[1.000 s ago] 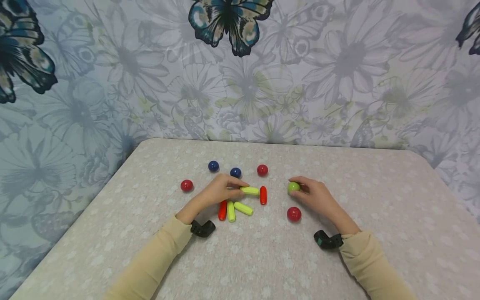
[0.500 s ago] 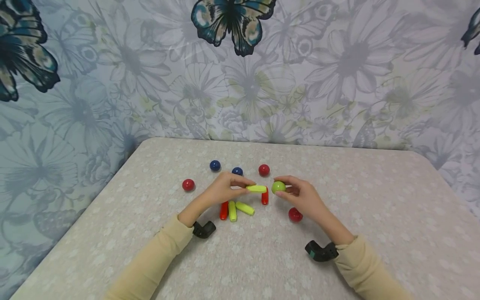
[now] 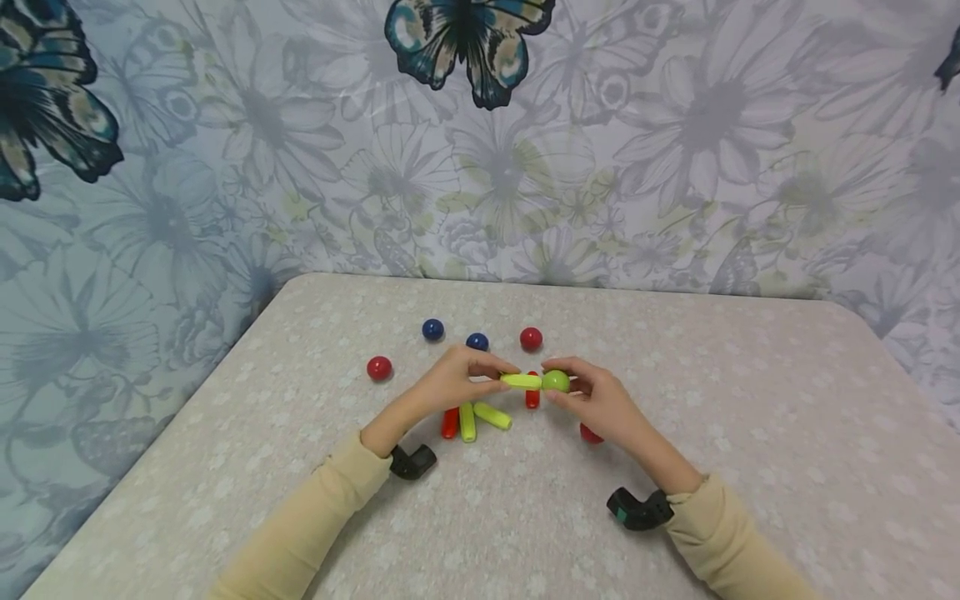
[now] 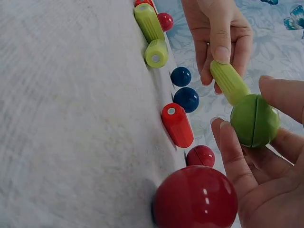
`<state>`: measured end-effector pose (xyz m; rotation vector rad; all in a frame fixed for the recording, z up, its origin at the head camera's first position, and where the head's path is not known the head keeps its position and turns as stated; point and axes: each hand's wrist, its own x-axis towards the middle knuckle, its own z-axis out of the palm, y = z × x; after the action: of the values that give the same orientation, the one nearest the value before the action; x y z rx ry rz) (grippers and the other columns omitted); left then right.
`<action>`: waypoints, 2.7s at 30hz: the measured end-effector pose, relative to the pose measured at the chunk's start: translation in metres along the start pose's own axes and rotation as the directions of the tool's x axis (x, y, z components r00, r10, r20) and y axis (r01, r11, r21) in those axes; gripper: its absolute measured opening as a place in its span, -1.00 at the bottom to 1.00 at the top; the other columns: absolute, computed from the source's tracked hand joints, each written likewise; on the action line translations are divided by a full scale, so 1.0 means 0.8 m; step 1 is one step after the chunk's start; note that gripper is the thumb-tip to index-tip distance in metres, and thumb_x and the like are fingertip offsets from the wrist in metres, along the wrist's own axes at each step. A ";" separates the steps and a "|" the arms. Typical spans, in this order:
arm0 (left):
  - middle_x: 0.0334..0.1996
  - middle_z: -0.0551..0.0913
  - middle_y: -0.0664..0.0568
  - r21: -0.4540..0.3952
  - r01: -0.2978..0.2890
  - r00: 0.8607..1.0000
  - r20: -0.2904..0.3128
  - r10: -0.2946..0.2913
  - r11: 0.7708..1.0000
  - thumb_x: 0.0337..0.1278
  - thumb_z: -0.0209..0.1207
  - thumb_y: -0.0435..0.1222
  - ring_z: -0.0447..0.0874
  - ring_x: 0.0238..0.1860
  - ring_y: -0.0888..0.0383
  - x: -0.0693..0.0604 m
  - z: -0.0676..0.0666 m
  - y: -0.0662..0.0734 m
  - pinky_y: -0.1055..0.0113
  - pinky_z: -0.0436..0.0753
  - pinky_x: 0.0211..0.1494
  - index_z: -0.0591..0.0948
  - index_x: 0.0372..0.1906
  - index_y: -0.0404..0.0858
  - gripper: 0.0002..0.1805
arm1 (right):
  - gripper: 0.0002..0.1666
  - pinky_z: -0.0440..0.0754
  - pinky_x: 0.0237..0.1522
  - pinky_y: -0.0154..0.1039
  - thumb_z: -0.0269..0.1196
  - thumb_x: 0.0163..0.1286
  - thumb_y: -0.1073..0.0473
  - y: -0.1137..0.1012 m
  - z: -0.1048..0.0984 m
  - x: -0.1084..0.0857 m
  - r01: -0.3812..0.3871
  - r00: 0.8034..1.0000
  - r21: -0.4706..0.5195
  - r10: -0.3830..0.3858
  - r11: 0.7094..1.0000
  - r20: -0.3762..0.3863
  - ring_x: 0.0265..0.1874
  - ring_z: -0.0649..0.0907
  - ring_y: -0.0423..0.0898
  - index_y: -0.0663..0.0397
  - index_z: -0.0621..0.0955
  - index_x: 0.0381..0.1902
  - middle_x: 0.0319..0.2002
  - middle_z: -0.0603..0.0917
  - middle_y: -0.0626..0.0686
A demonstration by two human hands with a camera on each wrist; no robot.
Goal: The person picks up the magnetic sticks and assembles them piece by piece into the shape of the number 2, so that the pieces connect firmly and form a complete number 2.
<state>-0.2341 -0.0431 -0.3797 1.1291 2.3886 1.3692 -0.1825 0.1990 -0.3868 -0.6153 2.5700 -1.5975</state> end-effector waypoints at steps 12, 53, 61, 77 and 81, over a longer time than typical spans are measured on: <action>-0.18 0.68 0.03 -0.076 -0.015 0.999 0.047 0.019 0.997 0.09 0.27 -0.42 0.60 -0.13 0.32 0.001 0.009 0.011 0.42 0.53 -0.06 0.68 -0.10 -0.32 -0.76 | -0.73 0.47 -0.43 -0.24 0.32 0.24 0.18 -0.001 0.010 -0.006 -0.038 0.998 -0.177 0.030 0.984 -0.050 -0.45 0.48 -0.07 0.08 0.62 -0.09 -0.28 0.59 0.01; 0.08 0.54 -0.13 0.070 0.223 0.950 -0.237 -0.201 0.972 0.07 0.29 -0.42 0.54 0.02 0.03 0.009 -0.028 -0.071 0.27 0.50 0.04 0.53 0.14 -0.33 -0.54 | -0.73 0.41 -0.48 -0.28 0.33 0.23 0.17 -0.004 0.012 -0.005 -0.064 0.997 -0.147 0.056 0.987 -0.058 -0.45 0.43 -0.06 0.12 0.63 -0.11 -0.38 0.53 0.00; 0.00 0.58 -0.07 0.061 0.224 0.941 -0.272 -0.200 0.973 0.07 0.30 -0.38 0.57 -0.04 0.07 0.005 -0.027 -0.069 0.29 0.53 0.00 0.56 0.06 -0.32 -0.59 | -0.72 0.39 -0.49 -0.28 0.33 0.23 0.17 -0.004 0.013 -0.005 -0.065 0.997 -0.141 0.057 0.988 -0.056 -0.48 0.42 -0.07 0.12 0.63 -0.11 -0.41 0.52 0.00; -0.14 0.59 -0.03 -0.130 0.195 0.968 -0.130 -0.212 0.972 0.09 0.31 -0.24 0.58 -0.15 0.06 -0.013 -0.035 -0.029 0.26 0.55 -0.07 0.57 0.00 -0.28 -0.63 | -0.71 0.39 -0.48 -0.27 0.34 0.23 0.14 -0.004 0.012 -0.006 -0.074 0.995 -0.139 0.065 0.987 -0.070 -0.47 0.42 -0.05 0.11 0.63 -0.12 -0.41 0.51 0.00; -0.10 0.57 -0.02 -0.197 0.221 0.969 -0.069 -0.238 0.955 0.09 0.30 -0.27 0.56 -0.13 0.06 -0.018 -0.032 -0.023 0.26 0.54 -0.05 0.54 0.06 -0.31 -0.58 | -0.72 0.38 -0.45 -0.24 0.33 0.23 0.15 -0.005 0.010 -0.005 -0.068 0.996 -0.147 0.058 0.987 -0.069 -0.44 0.42 -0.05 0.11 0.63 -0.11 -0.39 0.52 0.00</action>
<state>-0.2462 -0.0754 -0.3826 0.7298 2.3032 1.5538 -0.1755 0.1921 -0.3880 -0.4942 2.7449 -1.4397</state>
